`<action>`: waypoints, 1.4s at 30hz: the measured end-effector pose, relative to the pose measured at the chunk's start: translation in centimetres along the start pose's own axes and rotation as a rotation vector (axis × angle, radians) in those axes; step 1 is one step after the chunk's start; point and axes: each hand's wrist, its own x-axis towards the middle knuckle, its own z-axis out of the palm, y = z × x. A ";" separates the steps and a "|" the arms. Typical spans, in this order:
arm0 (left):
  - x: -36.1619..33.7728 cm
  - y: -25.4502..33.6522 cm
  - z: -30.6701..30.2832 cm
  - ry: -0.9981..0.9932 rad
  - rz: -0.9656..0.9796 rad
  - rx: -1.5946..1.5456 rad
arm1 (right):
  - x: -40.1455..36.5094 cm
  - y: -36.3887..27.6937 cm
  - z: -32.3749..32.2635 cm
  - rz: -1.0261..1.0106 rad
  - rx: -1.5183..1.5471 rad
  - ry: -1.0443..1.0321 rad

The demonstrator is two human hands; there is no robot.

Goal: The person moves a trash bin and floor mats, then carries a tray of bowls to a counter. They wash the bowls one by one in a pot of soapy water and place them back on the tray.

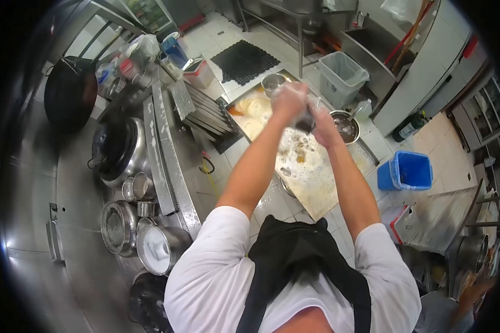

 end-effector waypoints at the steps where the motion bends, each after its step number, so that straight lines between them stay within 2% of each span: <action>1: 1.5 -3.1 0.7 -0.257 -0.279 -0.608 | -0.5 -0.3 1.2 -0.010 -0.052 0.079; 2: 1.2 -5.0 2.2 -0.524 -0.565 -1.223 | -0.8 -0.2 1.5 -0.005 -0.059 0.083; 3: -0.6 -5.4 4.6 -0.524 -0.564 -1.230 | -0.9 -0.1 1.7 -0.083 0.008 0.159; 5: -3.8 -4.3 7.9 0.139 -0.545 -1.427 | 0.6 -0.5 1.9 -0.205 0.106 0.231; 7: -7.0 0.9 7.0 0.527 -0.375 -0.743 | 0.9 0.0 0.9 -0.242 0.027 0.346; 8: -7.3 3.0 6.4 0.704 -0.233 -0.637 | 0.7 -0.2 0.7 -0.245 0.021 0.350; 9: -6.8 3.7 5.4 0.713 -0.245 -0.643 | 0.3 -0.5 0.6 -0.109 -0.144 0.422; 10: -6.0 3.6 3.9 0.568 0.030 -0.386 | 0.3 -0.6 0.9 0.028 -0.305 0.484; 11: -5.6 3.2 2.9 0.401 0.291 -0.117 | 0.5 0.6 0.0 0.041 -0.306 0.470; 12: -5.1 3.0 2.3 0.402 0.277 -0.105 | 1.1 2.4 -2.3 -0.004 -0.208 0.359; 13: -3.7 2.9 1.9 0.235 0.230 -0.127 | 2.0 3.1 -3.3 -0.064 -0.109 0.248; 14: -2.0 2.7 1.8 0.069 0.186 -0.155 | 1.3 1.8 -1.8 -0.196 -0.079 0.233; 15: -0.1 1.5 2.4 0.073 0.186 -0.158 | 1.2 0.4 -1.7 -0.197 -0.084 0.232; 17: 2.3 -1.5 4.1 -0.063 0.593 -0.129 | 1.0 -2.0 -2.8 -0.419 -0.961 0.152; 18: 3.0 -0.2 2.0 -0.340 0.536 0.041 | 0.6 -3.2 -2.3 -0.518 -1.394 0.099; 19: 3.2 0.2 0.5 -0.345 0.531 0.037 | -0.2 -3.5 -1.4 -0.511 -1.394 0.096; 21: 4.5 0.0 -1.3 -0.814 -0.272 -0.784 | -1.7 -5.0 1.9 -0.172 -0.094 0.348; 22: 3.7 -0.4 -1.1 -0.712 -0.411 -1.014 | -1.0 -4.7 0.2 -0.082 0.185 0.226; 23: 2.7 -0.5 0.3 -0.725 -0.394 -1.002 | -0.7 -4.2 -0.6 -0.101 0.195 0.233; 25: 0.4 -0.4 3.0 -0.569 -0.758 -1.845 | -0.6 -3.0 -1.9 -0.057 0.450 0.132; 26: -1.0 0.5 3.0 -0.583 -0.757 -1.848 | -0.8 -2.2 -2.9 -0.045 0.538 0.142; 28: -3.7 1.9 2.9 -0.324 -0.843 -1.958 | -1.0 -0.9 -4.1 -0.016 0.479 0.230; 29: -4.2 1.4 3.1 -0.326 -0.862 -1.962 | -1.5 -0.2 -4.5 0.013 0.432 0.312; 30: -4.9 0.5 3.2 -0.240 -0.656 -1.729 | -2.5 -0.7 -4.2 0.025 0.432 0.329; 31: -5.9 -0.3 3.4 -0.159 -0.462 -1.489 | -3.7 -1.8 -4.4 0.173 0.281 0.325; 32: -6.4 -0.7 3.2 -0.178 -0.364 -1.321 | -4.5 -3.5 -3.9 0.317 0.130 0.306; 33: -6.7 -0.8 3.3 -0.172 -0.374 -1.323 | -4.6 -4.4 -3.3 0.454 -0.024 0.276; 35: -8.2 -0.2 4.3 -0.141 0.311 -0.283 | -4.7 -4.3 -2.1 0.479 -0.033 0.244; 36: -9.0 0.7 5.1 0.046 0.439 -0.153 | -4.8 -4.2 -1.9 0.487 -0.039 0.213; 37: -9.6 1.8 6.1 0.042 0.429 -0.161 | -4.8 -3.4 -3.0 0.498 -0.043 0.219; 39: -10.1 3.7 6.6 -0.428 0.204 -0.061 | -3.8 -0.8 -6.9 0.513 -0.396 0.125; 40: -11.4 2.8 7.8 -0.479 0.326 -0.075 | -3.4 0.3 -8.2 0.576 -0.369 0.282; 41: -12.0 1.8 8.3 -0.474 0.311 -0.086 | -4.0 0.2 -8.0 0.589 -0.383 0.279; 42: -11.9 0.1 8.4 -0.536 0.559 -0.041 | -4.8 -0.3 -7.2 0.569 -0.509 0.319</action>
